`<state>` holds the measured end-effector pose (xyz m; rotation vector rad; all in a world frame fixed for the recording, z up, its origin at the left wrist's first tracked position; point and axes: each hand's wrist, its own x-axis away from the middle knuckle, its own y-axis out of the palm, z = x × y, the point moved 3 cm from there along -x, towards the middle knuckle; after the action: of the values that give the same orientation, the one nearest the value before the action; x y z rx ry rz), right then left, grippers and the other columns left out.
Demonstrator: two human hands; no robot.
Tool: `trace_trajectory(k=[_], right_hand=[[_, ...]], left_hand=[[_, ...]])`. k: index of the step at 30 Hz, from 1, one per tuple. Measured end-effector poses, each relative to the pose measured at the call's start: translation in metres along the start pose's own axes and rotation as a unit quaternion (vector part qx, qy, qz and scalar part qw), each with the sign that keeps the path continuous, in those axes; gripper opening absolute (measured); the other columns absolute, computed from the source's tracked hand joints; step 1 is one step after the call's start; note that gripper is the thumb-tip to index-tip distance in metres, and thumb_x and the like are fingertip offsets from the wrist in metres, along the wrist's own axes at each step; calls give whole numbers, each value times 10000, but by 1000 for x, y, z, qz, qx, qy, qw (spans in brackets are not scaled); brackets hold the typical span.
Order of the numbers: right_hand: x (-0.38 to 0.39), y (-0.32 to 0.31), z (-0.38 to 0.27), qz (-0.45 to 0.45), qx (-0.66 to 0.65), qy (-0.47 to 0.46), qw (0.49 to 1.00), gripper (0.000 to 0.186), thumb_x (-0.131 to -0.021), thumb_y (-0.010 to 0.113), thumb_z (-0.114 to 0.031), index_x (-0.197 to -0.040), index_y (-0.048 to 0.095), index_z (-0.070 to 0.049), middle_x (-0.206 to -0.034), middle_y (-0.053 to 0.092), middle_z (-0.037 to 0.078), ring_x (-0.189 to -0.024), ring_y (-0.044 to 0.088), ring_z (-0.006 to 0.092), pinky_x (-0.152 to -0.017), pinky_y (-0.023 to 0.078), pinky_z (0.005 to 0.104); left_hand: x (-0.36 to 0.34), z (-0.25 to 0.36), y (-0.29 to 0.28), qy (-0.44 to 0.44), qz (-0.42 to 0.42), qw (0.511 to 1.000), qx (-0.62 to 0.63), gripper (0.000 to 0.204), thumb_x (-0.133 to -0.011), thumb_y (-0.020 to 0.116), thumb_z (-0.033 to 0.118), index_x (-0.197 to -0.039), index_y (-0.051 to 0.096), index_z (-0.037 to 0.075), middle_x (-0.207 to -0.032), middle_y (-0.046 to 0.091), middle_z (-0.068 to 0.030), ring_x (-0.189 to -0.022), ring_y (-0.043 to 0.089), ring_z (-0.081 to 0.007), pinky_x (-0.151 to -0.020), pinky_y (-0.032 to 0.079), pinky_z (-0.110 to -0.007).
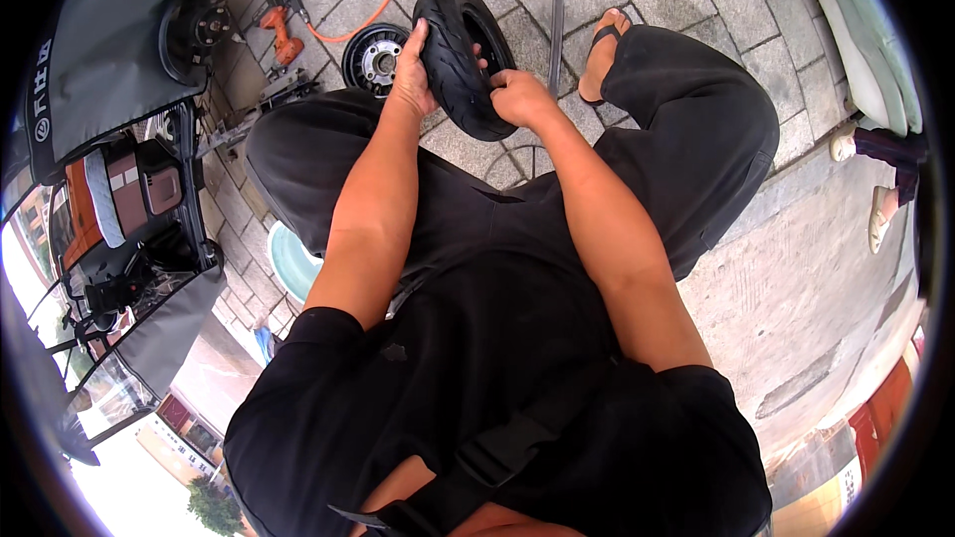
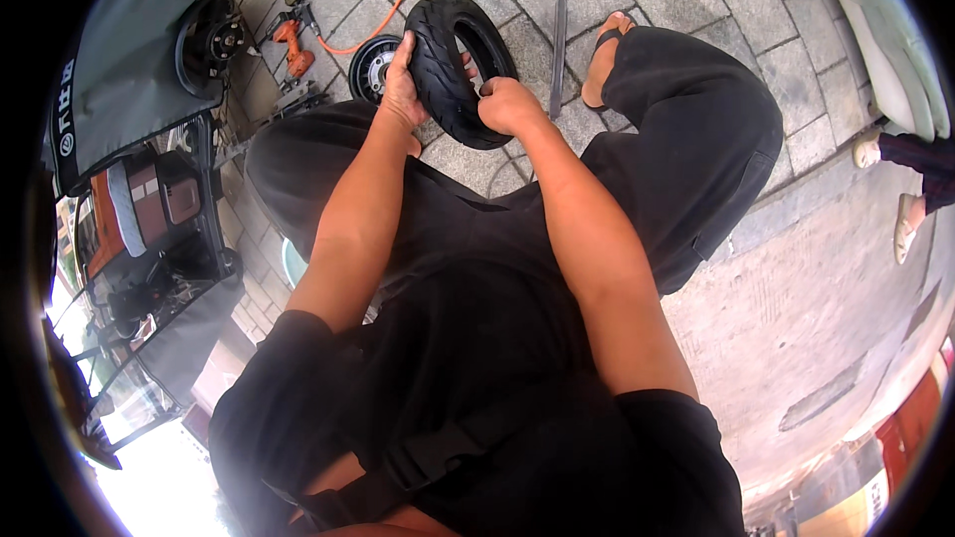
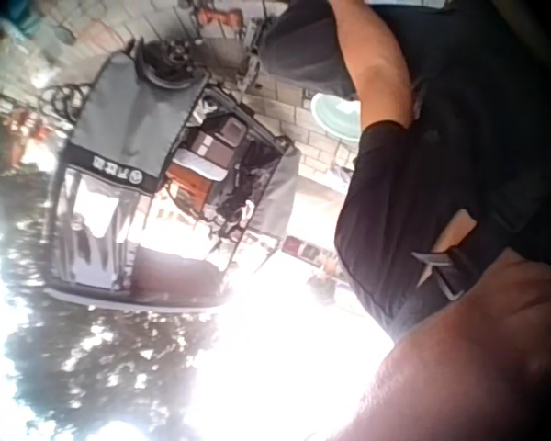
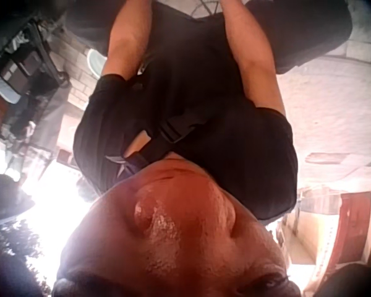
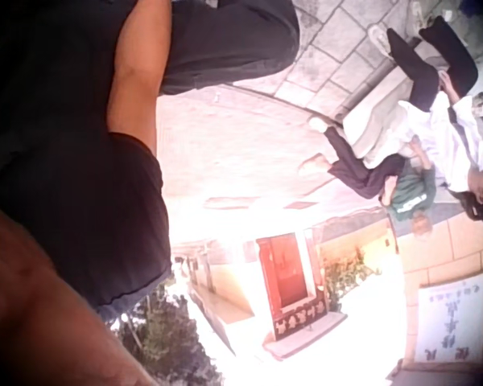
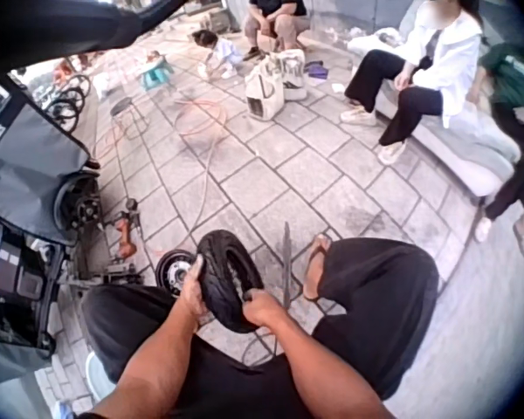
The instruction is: The person uses a metal tire lever to pry a tire off a wheel rim, then places the tire on the ground. They pick up the rim, inspect it, and then fit the tire back onto the rim by hand.
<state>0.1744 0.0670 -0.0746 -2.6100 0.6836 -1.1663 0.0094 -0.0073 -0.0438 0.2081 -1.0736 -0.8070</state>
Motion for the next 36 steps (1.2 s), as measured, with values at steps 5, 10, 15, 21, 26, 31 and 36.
trace_trajectory(k=[5,10,15,21,26,31,36], right_hand=[[-4,8,-2,-42,5,0,999,472,-881,574,-96,-1318,750,-70,-1343,715,242,-1315,648,408,-1096,515,429],[-9,1,2,-12,0,-4,1000,469,-894,576,-110,-1329,746,-71,-1354,711,242,-1316,650,405,-1107,509,429],[-4,-2,0,40,-66,-8,997,441,-901,599,-141,-1302,765,-64,-1338,715,254,-1285,671,403,-1099,514,423],[6,-16,-12,30,-302,-60,951,583,-903,763,-311,-1357,706,50,-1291,748,248,-1239,711,309,-1072,524,386],[16,-11,-17,-19,-302,-44,952,904,-880,872,-501,-1462,571,122,-1312,716,256,-1187,711,279,-1016,554,375],[23,-10,-14,-51,-304,-58,950,894,-909,876,-415,-1489,510,158,-1318,703,234,-1124,721,246,-959,578,346],[24,-11,-7,-29,-318,-54,946,684,-922,866,-331,-1393,631,105,-1224,753,183,-1054,737,231,-930,583,364]], left_hand=[[-22,-8,-14,31,20,995,-90,800,-936,599,791,-1223,681,49,-1035,711,-208,-844,722,-400,-794,618,-542],[-28,-13,-8,67,85,992,-63,791,-926,618,799,-1179,682,53,-961,688,-196,-788,707,-381,-745,613,-528],[-26,-11,0,66,80,992,-69,798,-941,604,794,-1213,694,49,-1025,718,-209,-861,730,-382,-796,621,-532],[-17,-18,-1,52,44,995,-69,811,-987,545,787,-1330,686,65,-1242,748,-167,-1091,741,-321,-1023,587,-477],[-9,-27,-14,77,92,987,-102,1052,-886,714,791,-1436,573,-95,-1358,682,-221,-1191,706,-313,-1066,558,-454],[-13,-41,-18,98,164,965,-178,1154,-853,748,794,-1423,541,-188,-1366,658,-286,-1211,690,-351,-1055,555,-458],[5,-37,1,98,156,961,-206,1122,-866,738,784,-1437,559,-164,-1377,657,-295,-1229,689,-342,-1063,549,-446]])
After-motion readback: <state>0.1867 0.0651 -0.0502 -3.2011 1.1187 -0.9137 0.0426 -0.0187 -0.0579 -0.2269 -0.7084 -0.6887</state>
